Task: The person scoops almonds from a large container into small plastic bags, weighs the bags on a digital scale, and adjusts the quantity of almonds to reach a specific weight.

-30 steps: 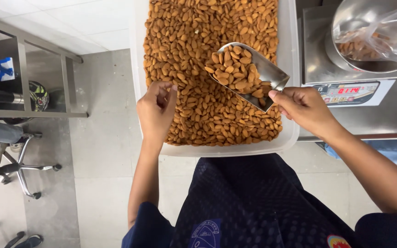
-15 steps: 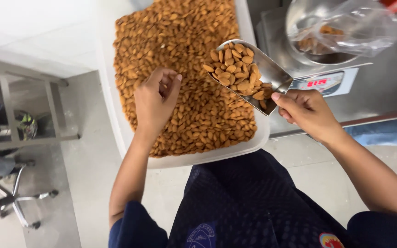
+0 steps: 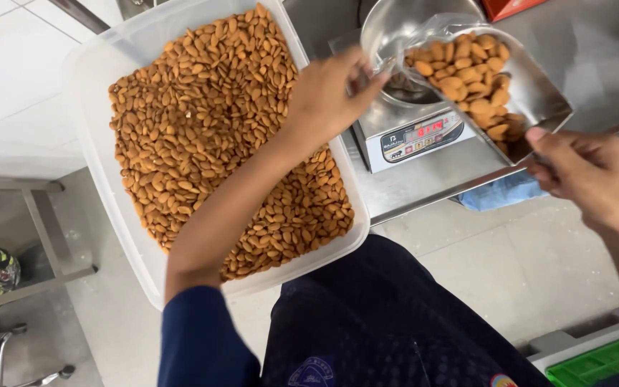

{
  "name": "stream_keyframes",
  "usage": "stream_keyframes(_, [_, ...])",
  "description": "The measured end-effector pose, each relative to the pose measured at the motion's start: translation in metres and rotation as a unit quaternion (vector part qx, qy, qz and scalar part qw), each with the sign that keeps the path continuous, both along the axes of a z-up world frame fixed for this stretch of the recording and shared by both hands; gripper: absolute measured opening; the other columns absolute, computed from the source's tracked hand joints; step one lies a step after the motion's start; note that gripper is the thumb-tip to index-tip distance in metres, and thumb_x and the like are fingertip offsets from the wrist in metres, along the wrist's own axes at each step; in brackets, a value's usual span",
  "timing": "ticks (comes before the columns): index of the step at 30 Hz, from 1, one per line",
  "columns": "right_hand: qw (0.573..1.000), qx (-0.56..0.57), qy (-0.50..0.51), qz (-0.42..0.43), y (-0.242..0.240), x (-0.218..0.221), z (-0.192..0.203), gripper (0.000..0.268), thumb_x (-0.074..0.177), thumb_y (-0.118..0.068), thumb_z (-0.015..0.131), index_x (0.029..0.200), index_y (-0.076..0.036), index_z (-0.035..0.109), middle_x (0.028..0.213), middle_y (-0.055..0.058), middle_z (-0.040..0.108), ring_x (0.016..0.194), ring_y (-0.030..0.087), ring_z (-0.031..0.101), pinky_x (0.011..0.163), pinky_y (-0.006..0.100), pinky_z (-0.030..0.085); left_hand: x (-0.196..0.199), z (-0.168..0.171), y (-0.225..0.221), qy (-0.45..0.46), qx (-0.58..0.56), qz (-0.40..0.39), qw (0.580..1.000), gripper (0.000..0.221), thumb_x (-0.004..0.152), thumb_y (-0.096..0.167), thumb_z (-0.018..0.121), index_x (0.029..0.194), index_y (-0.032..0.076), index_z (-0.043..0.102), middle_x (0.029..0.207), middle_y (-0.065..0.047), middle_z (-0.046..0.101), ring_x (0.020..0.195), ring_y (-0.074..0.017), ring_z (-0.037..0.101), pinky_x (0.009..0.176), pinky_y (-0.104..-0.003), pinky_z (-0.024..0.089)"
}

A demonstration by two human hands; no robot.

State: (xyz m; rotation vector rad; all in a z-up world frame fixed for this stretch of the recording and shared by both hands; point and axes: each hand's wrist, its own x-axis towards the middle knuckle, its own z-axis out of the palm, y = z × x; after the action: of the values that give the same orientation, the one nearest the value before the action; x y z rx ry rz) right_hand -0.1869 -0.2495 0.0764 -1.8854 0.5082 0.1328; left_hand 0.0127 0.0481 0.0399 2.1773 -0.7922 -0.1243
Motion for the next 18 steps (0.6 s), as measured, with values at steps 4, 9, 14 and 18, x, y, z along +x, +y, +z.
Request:
stream_keyframes(4, [0.997, -0.026, 0.038, -0.063, -0.009, 0.006, 0.006, 0.038, 0.108, -0.031, 0.059, 0.082, -0.003, 0.065, 0.063, 0.001, 0.050, 0.052, 0.007, 0.039, 0.046, 0.026, 0.028, 0.030, -0.024, -0.053, -0.153, -0.073, 0.033, 0.985, 0.039, 0.085, 0.035, 0.078, 0.094, 0.000, 0.065, 0.076, -0.013, 0.071, 0.059, -0.0236, 0.071, 0.054, -0.039, 0.056])
stream_keyframes(9, [0.998, -0.031, 0.044, -0.036, -0.022, 0.012, -0.010, 0.048, 0.111, -0.034, 0.061, 0.081, 0.003, 0.061, 0.064, 0.003, 0.049, 0.053, 0.009, 0.038, 0.047, 0.026, 0.029, 0.051, -0.060, -0.087, -0.193, -0.100, 0.028, 0.976, 0.028, 0.076, 0.027, 0.082, 0.086, 0.004, 0.068, 0.082, -0.012, 0.072, 0.074, -0.0302, 0.073, 0.066, -0.042, 0.058])
stream_keyframes(14, [0.994, -0.019, 0.090, -0.057, -0.026, 0.027, -0.013, 0.047, 0.108, -0.039, 0.062, 0.087, 0.003, 0.064, 0.066, 0.002, 0.050, 0.052, 0.008, 0.038, 0.047, 0.025, 0.029, 0.056, -0.058, -0.094, -0.143, -0.085, 0.002, 0.986, 0.016, 0.087, 0.015, 0.076, 0.078, 0.004, 0.070, 0.075, -0.014, 0.071, 0.077, -0.0339, 0.072, 0.073, -0.044, 0.058])
stream_keyframes(18, [0.974, -0.086, 0.207, -0.013, -0.040, 0.057, -0.002, 0.060, 0.101, -0.055, 0.056, 0.097, 0.003, 0.071, 0.064, 0.003, 0.046, 0.049, 0.011, 0.035, 0.044, 0.029, 0.029, 0.052, -0.061, -0.104, -0.213, -0.146, -0.010, 0.966, 0.017, 0.078, 0.010, 0.077, 0.069, 0.001, 0.067, 0.070, -0.019, 0.068, 0.072, -0.0391, 0.068, 0.067, -0.049, 0.055])
